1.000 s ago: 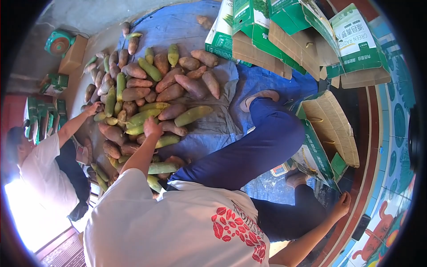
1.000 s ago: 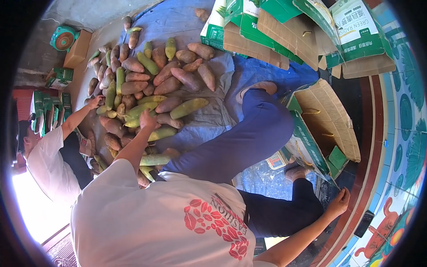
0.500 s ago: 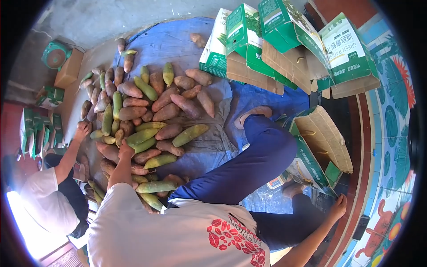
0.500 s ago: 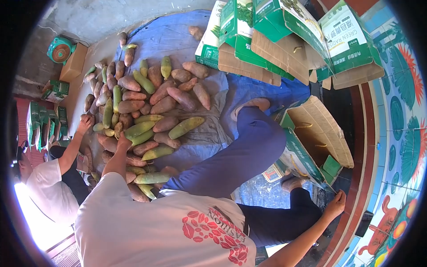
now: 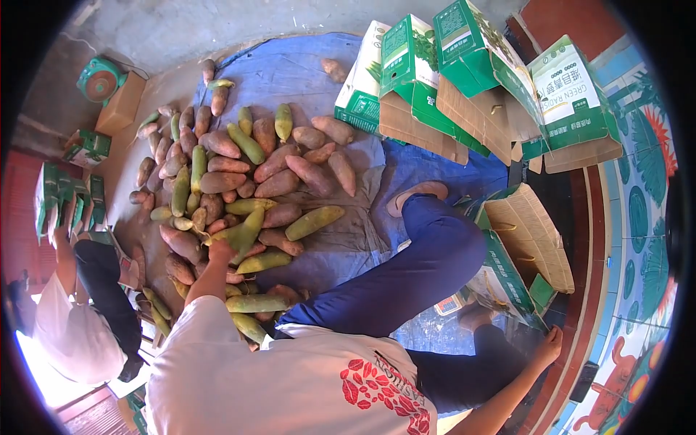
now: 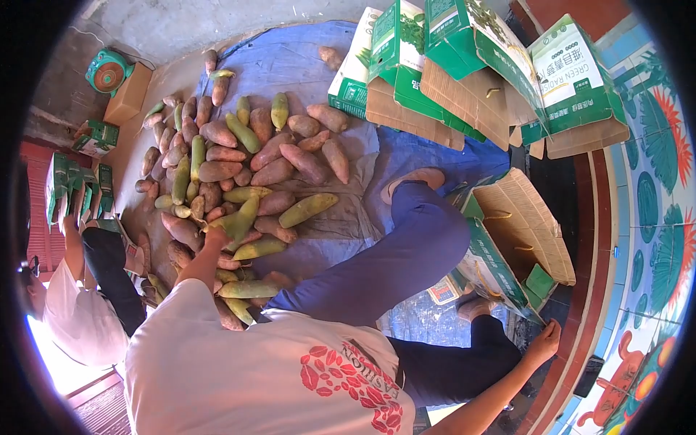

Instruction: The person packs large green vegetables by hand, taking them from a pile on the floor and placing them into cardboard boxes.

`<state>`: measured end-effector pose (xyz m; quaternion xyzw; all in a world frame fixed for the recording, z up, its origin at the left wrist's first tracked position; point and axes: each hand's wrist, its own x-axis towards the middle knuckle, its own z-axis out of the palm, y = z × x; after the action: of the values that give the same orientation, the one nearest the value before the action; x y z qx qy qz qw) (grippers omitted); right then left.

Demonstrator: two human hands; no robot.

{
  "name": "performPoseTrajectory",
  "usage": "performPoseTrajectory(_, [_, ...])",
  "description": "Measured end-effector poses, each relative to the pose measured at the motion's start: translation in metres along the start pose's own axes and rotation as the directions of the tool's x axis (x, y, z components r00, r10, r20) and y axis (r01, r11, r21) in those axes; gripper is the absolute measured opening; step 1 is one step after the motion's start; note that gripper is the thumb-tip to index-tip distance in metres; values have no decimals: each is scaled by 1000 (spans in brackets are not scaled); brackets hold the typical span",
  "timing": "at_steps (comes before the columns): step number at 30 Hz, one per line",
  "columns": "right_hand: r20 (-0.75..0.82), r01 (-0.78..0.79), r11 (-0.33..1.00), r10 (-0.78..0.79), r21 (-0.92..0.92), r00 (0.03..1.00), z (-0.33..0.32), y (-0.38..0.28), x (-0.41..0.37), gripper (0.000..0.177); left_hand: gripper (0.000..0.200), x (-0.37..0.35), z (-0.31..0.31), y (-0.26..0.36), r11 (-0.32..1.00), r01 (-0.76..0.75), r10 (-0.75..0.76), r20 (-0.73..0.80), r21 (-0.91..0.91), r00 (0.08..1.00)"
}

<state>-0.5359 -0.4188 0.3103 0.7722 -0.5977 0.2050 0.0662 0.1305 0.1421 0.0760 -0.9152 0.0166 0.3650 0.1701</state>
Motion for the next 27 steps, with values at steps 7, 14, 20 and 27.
performPoseTrajectory(7, [12,-7,1000,7,13,1000,-3,-4,-3,26,87,-26,22,50,983,85,-85,3,-163,996])
performPoseTrajectory(14, [38,-52,998,51,40,998,-10,-19,-3,25,92,-45,12,53,931,93,-82,46,-353,996])
performPoseTrajectory(20, [32,-21,1000,20,19,999,-7,-15,-3,23,88,-64,32,54,948,34,-54,-52,-318,997])
performPoseTrajectory(27, [54,-59,996,55,62,997,-9,-19,-3,23,82,-39,61,62,861,156,-100,140,-484,985])
